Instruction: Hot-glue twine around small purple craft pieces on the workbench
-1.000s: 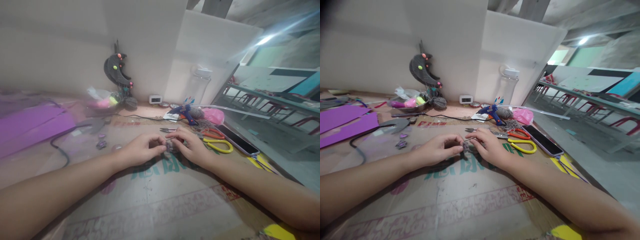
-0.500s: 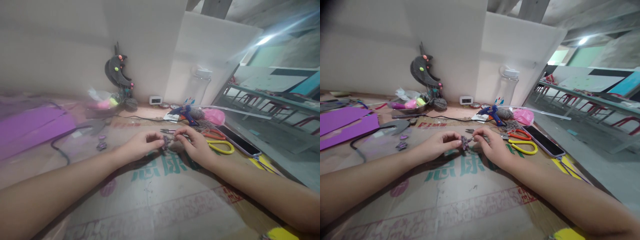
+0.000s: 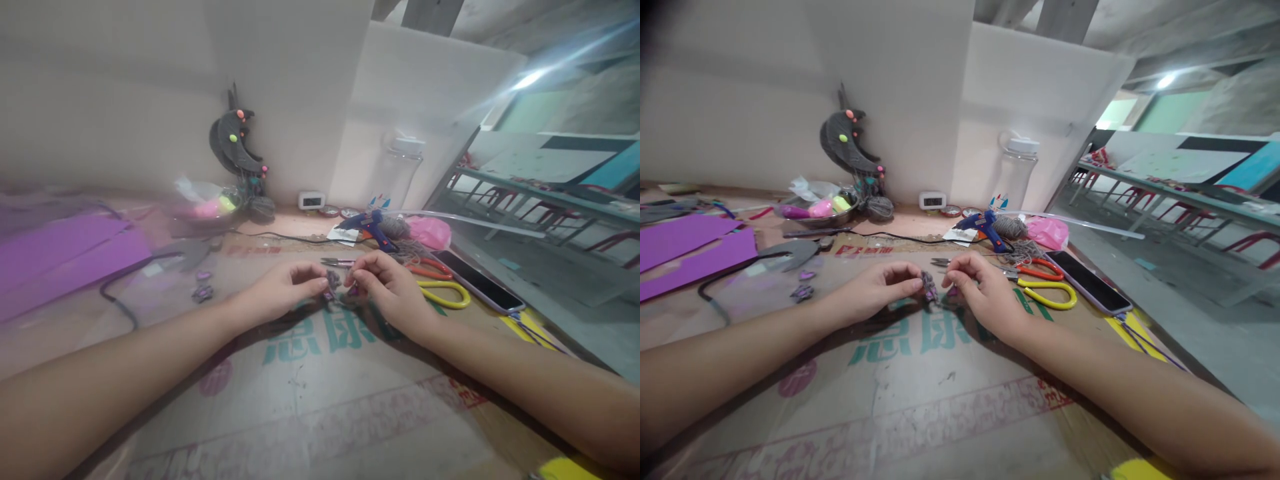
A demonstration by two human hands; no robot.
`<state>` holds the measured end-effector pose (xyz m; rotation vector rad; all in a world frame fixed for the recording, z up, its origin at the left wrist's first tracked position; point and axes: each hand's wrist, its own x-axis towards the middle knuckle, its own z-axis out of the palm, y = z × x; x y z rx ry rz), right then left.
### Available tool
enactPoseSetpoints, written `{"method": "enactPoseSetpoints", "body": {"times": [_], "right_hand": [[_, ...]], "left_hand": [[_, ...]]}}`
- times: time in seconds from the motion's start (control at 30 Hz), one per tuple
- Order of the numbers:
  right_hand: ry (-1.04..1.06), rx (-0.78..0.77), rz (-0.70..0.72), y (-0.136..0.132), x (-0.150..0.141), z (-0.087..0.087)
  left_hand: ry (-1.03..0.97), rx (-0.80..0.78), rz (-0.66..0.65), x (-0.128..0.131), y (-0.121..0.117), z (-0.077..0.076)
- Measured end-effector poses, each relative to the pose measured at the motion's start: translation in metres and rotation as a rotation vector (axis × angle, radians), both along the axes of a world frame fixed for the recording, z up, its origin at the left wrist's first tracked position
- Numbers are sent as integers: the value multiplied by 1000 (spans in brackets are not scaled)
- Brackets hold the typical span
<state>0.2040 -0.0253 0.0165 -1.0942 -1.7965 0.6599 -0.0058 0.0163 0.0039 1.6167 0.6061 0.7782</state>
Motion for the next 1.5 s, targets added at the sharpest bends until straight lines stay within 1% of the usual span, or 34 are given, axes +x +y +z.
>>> {"method": "enactPoseSetpoints", "body": {"times": [0.07, 0.13, 0.23, 0.43, 0.53, 0.67, 0.8, 0.9, 1.0, 1.13, 1.3, 1.5], "right_hand": [[25, -52, 20, -4, -3, 1], [29, -58, 51, -9, -5, 4], [6, -15, 76, -14, -7, 5], [-81, 101, -3, -8, -1, 2], [-127, 166, -28, -5, 2, 1], [-200, 284, -48, -5, 3, 2], [-181, 368, -39, -5, 5, 3], [-183, 464, 12, -4, 7, 4], [-239, 516, 81, -4, 7, 6], [-331, 566, 114, -4, 8, 8], [-427, 641, 126, -3, 9, 8], [-449, 652, 113, -1, 7, 7]], "left_hand": [[12, -5, -4, 0, -1, 1], [27, -19, -11, 0, -1, 2], [30, -44, -10, 1, -2, 3], [28, -54, -23, 0, -1, 3], [46, -3, -28, 0, -1, 2], [78, 99, 11, 0, -5, 1], [170, 244, 54, 1, -12, 4], [246, 350, 84, 0, -16, 7], [284, 412, 82, -1, -16, 8], [311, 439, 80, -2, -15, 6], [316, 428, 73, -1, -15, 6], [299, 403, 55, 0, -14, 6]]}}
